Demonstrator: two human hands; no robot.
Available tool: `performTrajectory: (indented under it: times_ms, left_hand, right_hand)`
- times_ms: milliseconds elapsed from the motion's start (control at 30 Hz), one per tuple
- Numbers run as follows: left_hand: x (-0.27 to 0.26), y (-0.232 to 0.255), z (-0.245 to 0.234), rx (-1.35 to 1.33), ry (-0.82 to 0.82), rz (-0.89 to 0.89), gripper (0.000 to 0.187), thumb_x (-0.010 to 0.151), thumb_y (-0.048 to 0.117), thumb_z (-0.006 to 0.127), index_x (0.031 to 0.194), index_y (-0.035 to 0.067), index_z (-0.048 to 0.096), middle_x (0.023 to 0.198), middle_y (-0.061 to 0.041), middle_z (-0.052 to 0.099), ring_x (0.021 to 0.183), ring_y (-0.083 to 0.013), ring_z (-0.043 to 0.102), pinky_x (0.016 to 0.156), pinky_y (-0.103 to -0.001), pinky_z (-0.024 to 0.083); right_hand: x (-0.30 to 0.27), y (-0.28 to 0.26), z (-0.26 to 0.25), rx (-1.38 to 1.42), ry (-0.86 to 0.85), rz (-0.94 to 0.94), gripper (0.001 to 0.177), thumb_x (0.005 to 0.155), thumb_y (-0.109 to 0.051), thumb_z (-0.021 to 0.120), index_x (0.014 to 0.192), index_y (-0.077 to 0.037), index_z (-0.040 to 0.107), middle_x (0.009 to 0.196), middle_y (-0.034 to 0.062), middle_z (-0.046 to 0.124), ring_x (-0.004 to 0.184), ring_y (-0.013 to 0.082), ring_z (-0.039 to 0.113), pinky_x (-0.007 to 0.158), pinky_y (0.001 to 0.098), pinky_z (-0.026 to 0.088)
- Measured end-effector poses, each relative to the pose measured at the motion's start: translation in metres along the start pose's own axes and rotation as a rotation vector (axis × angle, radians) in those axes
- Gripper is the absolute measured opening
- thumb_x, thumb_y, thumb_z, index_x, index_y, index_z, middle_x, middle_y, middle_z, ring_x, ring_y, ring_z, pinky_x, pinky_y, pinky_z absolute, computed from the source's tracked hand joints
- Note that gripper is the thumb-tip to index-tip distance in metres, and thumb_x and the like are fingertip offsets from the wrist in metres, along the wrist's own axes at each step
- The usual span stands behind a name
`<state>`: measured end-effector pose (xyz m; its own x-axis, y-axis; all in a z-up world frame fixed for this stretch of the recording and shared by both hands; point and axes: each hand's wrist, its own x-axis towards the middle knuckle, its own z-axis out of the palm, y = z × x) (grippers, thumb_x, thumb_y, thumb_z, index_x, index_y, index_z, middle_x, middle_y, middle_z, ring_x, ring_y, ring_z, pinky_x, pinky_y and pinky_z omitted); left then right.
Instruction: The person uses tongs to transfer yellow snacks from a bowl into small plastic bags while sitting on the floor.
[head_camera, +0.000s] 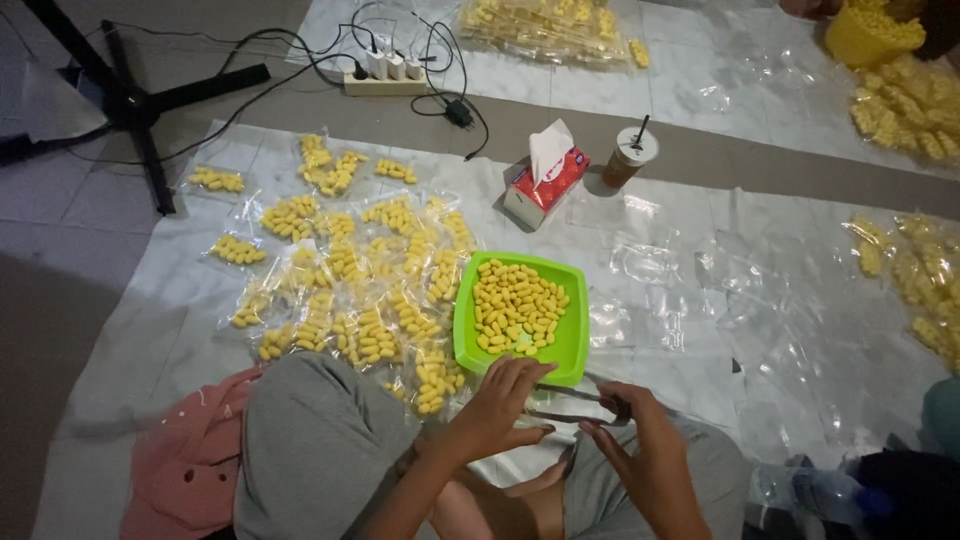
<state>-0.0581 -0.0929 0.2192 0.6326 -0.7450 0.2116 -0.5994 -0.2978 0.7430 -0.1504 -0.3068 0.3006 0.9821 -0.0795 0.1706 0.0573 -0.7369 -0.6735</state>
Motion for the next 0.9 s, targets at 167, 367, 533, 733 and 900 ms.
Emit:
performTrajectory:
  times_ms: [167,367,533,733,900]
  left_hand:
    - [0.0,0.011,0.009,-0.138,0.014,0.065,0.08,0.086,0.012,0.077,0.154,0.008,0.036,0.139,-0.019,0.04,0.13,-0.0405,0.042,0.106,-0.054,0.038]
    - [-0.011,0.0,0.029,-0.174,-0.014,0.017,0.09,0.088,0.031,0.078,0.16,0.012,0.027,0.147,-0.019,0.036,0.133,-0.0423,0.041,0.104,-0.055,0.038]
    - [-0.018,-0.007,0.034,-0.256,0.131,-0.09,0.098,0.086,0.053,0.074,0.16,0.012,0.026,0.153,-0.016,0.035,0.141,-0.0364,0.039,0.11,-0.051,0.038]
    - [-0.017,-0.007,0.033,-0.317,0.184,-0.075,0.087,0.086,0.047,0.077,0.155,0.012,0.038,0.145,-0.013,0.05,0.136,-0.0332,0.047,0.109,-0.05,0.041]
    - [-0.025,-0.018,0.045,-0.25,0.196,0.116,0.082,0.085,0.03,0.084,0.154,0.013,0.042,0.145,-0.014,0.053,0.131,-0.036,0.05,0.105,-0.051,0.044]
  right_hand:
    - [-0.01,0.021,0.037,0.026,-0.024,0.127,0.053,0.079,-0.016,0.084,0.127,-0.016,0.062,0.113,0.0036,0.074,0.095,0.017,0.073,0.082,0.0292,0.058]
    - [-0.023,0.009,0.049,0.081,0.011,0.022,0.042,0.087,-0.013,0.075,0.126,-0.011,0.062,0.119,0.0057,0.069,0.109,0.019,0.07,0.091,0.0302,0.054]
    - [-0.033,-0.011,0.034,0.048,0.248,-0.024,0.043,0.083,-0.013,0.079,0.124,-0.01,0.066,0.119,0.0082,0.07,0.11,0.0216,0.069,0.095,0.0328,0.055]
    - [-0.049,0.023,0.066,0.043,0.229,-0.172,0.037,0.082,0.0,0.073,0.118,-0.009,0.065,0.13,0.0122,0.066,0.12,0.0273,0.065,0.102,0.037,0.053]
    - [-0.048,0.035,0.094,0.111,0.168,-0.142,0.027,0.086,-0.005,0.073,0.112,-0.007,0.064,0.121,0.0147,0.066,0.116,0.0273,0.067,0.093,0.0358,0.059]
